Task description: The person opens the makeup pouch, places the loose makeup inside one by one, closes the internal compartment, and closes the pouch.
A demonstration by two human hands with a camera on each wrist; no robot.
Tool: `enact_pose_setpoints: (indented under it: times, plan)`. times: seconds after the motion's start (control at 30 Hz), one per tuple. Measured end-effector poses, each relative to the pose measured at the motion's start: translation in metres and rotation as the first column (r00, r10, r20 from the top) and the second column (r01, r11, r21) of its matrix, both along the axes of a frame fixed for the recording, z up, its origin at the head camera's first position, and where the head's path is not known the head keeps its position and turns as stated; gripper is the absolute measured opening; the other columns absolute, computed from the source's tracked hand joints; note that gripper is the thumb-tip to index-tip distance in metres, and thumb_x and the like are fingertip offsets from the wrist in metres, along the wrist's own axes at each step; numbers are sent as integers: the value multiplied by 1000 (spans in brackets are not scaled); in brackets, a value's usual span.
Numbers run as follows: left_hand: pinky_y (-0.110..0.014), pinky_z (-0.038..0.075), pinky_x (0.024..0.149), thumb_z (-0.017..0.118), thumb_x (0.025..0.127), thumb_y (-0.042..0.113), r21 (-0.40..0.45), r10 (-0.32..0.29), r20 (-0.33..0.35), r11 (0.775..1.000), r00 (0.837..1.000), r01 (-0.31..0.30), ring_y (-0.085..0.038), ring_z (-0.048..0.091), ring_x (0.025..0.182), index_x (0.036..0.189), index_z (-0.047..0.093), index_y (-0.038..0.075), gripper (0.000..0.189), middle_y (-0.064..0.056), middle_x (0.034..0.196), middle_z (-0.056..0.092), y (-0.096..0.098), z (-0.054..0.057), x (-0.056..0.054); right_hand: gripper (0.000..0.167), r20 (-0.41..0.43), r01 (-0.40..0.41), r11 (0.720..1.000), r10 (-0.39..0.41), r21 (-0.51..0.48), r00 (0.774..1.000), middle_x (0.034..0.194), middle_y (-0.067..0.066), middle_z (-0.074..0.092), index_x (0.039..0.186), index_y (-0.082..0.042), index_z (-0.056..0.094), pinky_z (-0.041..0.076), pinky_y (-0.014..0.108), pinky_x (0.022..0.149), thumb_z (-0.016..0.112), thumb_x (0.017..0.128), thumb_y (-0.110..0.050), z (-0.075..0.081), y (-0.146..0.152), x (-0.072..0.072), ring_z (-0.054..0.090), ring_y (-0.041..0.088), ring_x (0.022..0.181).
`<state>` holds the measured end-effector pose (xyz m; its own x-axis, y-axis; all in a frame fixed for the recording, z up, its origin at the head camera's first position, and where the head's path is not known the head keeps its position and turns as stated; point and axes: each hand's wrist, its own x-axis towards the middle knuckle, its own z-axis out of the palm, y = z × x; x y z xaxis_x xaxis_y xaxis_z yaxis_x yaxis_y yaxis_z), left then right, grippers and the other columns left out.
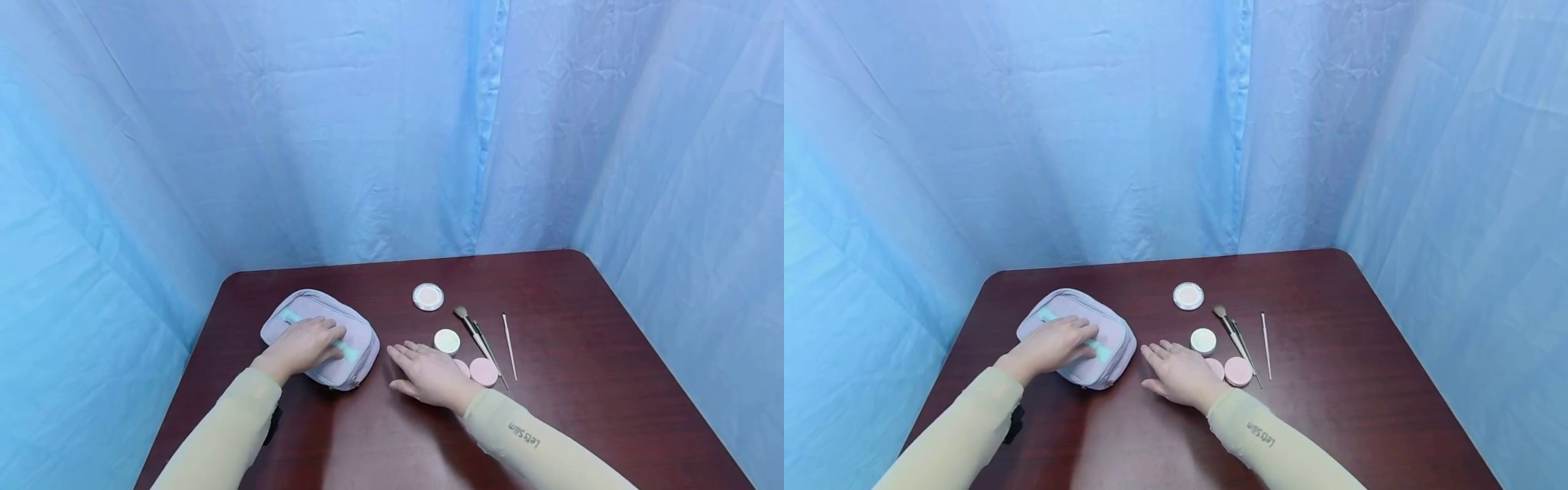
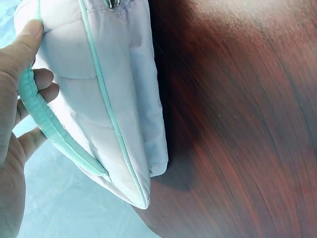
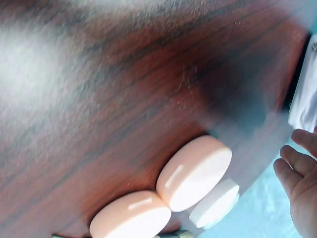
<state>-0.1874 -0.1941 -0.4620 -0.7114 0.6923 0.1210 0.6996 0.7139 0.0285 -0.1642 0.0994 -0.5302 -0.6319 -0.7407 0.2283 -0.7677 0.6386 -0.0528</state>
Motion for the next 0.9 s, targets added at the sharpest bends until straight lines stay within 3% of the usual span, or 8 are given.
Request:
enact_pose_setpoints:
  times: [0.3,0.53,0.73,0.9]
  plan:
    - [-35,48,68,76,92,34,8,85,50,996,995,-85,-19,57,78,91,55,14,29,4,80,53,12,4,-3,61,-28,-14,999,12,-51,1000,125,14,72,139,-4,61,55,42,98,70,95,-46,-8,-9,4,68,28,118]
    - [-34,44,65,73,95,37,9,165,99,986,981,-166,-16,54,76,91,53,17,28,6,81,53,19,6,-5,52,-45,3,996,-7,-89,999,113,13,76,131,-5,66,59,40,90,71,95,-42,-5,-16,8,73,25,107]
    - [-33,42,64,72,95,39,13,200,139,979,970,-204,-14,50,73,87,49,19,31,6,79,49,24,9,-6,38,-89,45,995,-53,-92,995,87,1,73,114,-13,66,56,37,60,72,93,-45,-5,-22,10,72,20,75]
    - [-33,41,64,72,95,40,28,195,152,979,969,-201,-13,47,72,86,48,19,33,7,78,47,28,10,-7,29,-42,91,985,-98,-147,994,63,-6,56,92,-16,60,44,36,45,73,93,-42,-7,-26,9,62,18,56]
